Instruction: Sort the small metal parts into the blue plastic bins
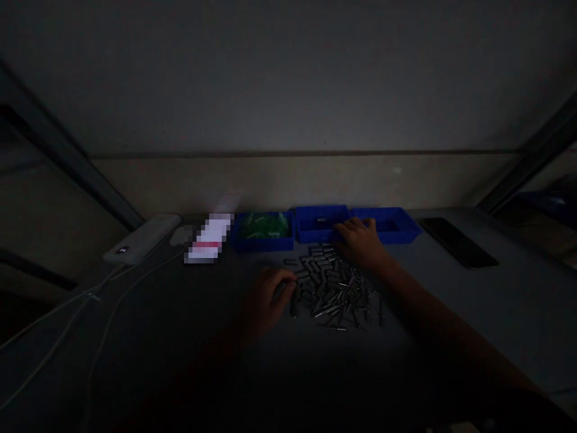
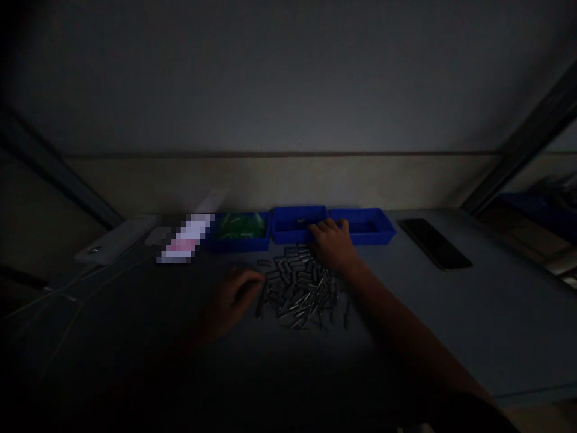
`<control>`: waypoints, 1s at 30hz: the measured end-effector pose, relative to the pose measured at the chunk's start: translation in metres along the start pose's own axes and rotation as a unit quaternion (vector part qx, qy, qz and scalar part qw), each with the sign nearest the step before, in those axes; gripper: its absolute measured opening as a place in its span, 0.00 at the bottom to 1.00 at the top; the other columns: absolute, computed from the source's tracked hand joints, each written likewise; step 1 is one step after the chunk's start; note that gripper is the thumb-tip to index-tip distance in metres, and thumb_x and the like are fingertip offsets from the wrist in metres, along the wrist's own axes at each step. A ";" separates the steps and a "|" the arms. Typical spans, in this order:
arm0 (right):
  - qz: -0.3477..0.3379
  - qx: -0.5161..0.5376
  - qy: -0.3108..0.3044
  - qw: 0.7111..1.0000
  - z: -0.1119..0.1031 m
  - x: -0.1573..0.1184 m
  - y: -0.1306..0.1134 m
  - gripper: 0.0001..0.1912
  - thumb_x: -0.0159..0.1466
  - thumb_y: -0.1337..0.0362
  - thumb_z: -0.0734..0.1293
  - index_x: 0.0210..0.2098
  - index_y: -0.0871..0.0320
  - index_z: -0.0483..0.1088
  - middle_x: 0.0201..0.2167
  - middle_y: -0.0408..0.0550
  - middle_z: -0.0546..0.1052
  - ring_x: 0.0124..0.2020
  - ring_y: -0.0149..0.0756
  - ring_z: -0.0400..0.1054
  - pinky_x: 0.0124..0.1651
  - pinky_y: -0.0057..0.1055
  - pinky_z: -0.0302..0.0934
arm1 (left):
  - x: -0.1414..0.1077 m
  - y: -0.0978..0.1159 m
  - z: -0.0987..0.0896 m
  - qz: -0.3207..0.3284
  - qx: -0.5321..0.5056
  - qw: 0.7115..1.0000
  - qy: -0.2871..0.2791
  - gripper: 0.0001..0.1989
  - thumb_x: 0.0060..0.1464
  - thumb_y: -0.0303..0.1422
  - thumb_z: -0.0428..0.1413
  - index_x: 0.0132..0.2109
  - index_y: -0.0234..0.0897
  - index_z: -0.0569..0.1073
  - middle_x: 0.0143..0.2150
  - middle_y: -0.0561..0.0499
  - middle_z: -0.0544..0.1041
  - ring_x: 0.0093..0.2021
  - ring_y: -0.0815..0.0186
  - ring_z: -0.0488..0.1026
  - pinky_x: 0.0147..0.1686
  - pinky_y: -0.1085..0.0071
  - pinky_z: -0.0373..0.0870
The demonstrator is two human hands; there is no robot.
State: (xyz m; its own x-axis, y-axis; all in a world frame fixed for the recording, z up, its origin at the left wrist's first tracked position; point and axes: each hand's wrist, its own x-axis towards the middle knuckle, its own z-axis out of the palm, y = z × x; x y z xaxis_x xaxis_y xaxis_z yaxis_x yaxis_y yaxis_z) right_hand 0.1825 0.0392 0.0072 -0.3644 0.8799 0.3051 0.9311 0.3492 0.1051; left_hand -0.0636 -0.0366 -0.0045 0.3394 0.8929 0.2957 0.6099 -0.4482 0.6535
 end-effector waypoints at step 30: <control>-0.122 0.162 0.085 0.976 -0.030 -0.049 -0.072 0.12 0.63 0.62 0.63 0.46 0.58 0.67 0.41 0.53 0.72 0.45 0.43 0.61 0.45 0.39 0.53 | 0.010 -0.015 0.003 0.004 0.051 0.998 0.047 0.10 0.57 0.33 0.46 0.38 0.38 0.72 0.37 0.49 0.75 0.40 0.64 0.71 0.43 0.66 0.67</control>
State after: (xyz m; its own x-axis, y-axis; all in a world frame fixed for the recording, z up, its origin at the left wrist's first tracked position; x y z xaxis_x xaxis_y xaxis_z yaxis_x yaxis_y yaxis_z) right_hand 0.1342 -0.0392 0.0133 -0.5420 0.7011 0.4633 0.7536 0.6495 -0.1014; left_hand -0.0672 -0.0206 -0.0134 0.2786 0.8871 0.3680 0.6791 -0.4529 0.5777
